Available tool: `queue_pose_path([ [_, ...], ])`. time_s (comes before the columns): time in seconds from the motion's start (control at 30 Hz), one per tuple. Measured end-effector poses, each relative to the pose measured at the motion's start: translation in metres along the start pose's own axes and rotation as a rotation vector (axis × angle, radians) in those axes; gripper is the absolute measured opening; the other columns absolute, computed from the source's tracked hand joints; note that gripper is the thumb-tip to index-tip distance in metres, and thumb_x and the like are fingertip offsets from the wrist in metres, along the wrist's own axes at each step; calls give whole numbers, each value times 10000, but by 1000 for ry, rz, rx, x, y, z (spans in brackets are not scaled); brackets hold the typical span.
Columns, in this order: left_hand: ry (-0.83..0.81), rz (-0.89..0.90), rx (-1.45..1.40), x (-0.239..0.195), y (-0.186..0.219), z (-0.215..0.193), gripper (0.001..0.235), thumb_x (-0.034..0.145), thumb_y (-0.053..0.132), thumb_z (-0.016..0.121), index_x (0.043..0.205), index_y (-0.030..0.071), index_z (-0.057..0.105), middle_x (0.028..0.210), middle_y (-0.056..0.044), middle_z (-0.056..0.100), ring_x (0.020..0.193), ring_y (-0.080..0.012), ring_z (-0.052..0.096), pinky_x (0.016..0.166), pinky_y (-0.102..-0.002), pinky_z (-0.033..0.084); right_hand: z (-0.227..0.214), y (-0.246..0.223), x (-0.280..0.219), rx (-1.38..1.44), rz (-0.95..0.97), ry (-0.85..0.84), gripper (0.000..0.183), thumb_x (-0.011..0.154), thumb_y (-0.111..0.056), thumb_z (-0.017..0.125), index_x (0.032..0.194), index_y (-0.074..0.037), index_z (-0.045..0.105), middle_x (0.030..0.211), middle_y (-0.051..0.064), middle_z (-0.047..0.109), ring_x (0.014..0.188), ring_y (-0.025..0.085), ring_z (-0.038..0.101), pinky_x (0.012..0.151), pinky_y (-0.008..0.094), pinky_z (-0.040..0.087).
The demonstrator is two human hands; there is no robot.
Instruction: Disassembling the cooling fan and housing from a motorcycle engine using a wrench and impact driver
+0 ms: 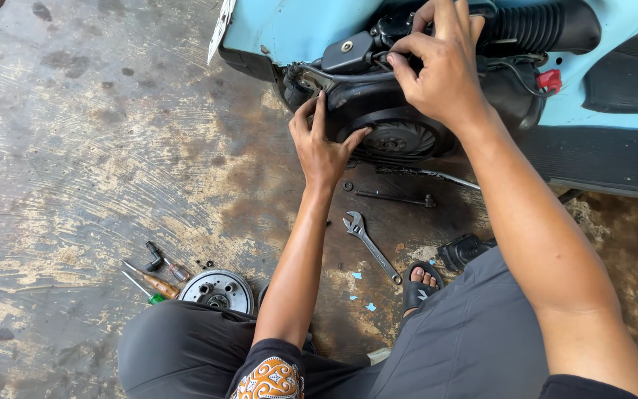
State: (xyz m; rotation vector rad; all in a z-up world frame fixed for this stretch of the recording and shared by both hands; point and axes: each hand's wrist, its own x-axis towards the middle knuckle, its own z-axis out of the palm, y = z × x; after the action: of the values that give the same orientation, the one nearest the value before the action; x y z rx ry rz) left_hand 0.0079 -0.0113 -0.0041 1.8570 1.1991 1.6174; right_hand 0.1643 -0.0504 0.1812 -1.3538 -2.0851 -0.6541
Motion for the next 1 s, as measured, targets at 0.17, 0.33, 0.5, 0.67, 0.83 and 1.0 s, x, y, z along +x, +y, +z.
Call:
queue_pose_path([
  [0.17,-8,3,-33,-1,-3,3,948,647,463,979,1431,121,572,1350,-150,542,1223,-323,542,1017,-454,523,1,-5,-2,94,38,44,70,885,31,846,872,18,777,1077,126,493,1042,281,440,877,420,312],
  [0.33,11,-247,-49,-2,11,0,1108,565,494,974,1408,-58,511,1279,-212,562,1150,-354,620,997,-455,551,1,-3,-4,130,107,11,44,903,16,846,884,11,806,1110,119,486,1105,279,447,900,412,317],
  [0.5,22,-349,-25,-5,15,3,1107,530,523,960,1354,-85,541,1263,-231,623,1123,-356,669,976,-447,566,1,-4,-4,148,122,5,32,896,13,832,890,17,801,1101,122,481,1089,282,444,887,421,314],
  [0.67,40,-353,-53,-7,14,5,1044,536,503,957,1323,-70,581,1250,-209,646,1144,-339,663,1012,-456,545,-3,-2,-6,181,149,-22,28,918,4,836,943,10,824,1113,113,485,1097,290,447,908,435,322],
  [0.83,37,-360,-70,-9,15,6,1045,547,488,960,1339,-69,569,1274,-207,643,1152,-342,670,1012,-453,549,-16,-3,-8,232,114,-31,160,883,109,777,1028,43,799,1149,138,511,1037,283,468,964,390,384],
  [1.0,-20,-384,-127,-8,16,2,1051,595,461,946,1393,-75,522,1338,-217,578,1205,-355,629,1045,-462,528,-30,-7,-11,211,151,16,282,890,128,735,1162,55,755,1196,165,519,1102,316,509,999,421,364],
])
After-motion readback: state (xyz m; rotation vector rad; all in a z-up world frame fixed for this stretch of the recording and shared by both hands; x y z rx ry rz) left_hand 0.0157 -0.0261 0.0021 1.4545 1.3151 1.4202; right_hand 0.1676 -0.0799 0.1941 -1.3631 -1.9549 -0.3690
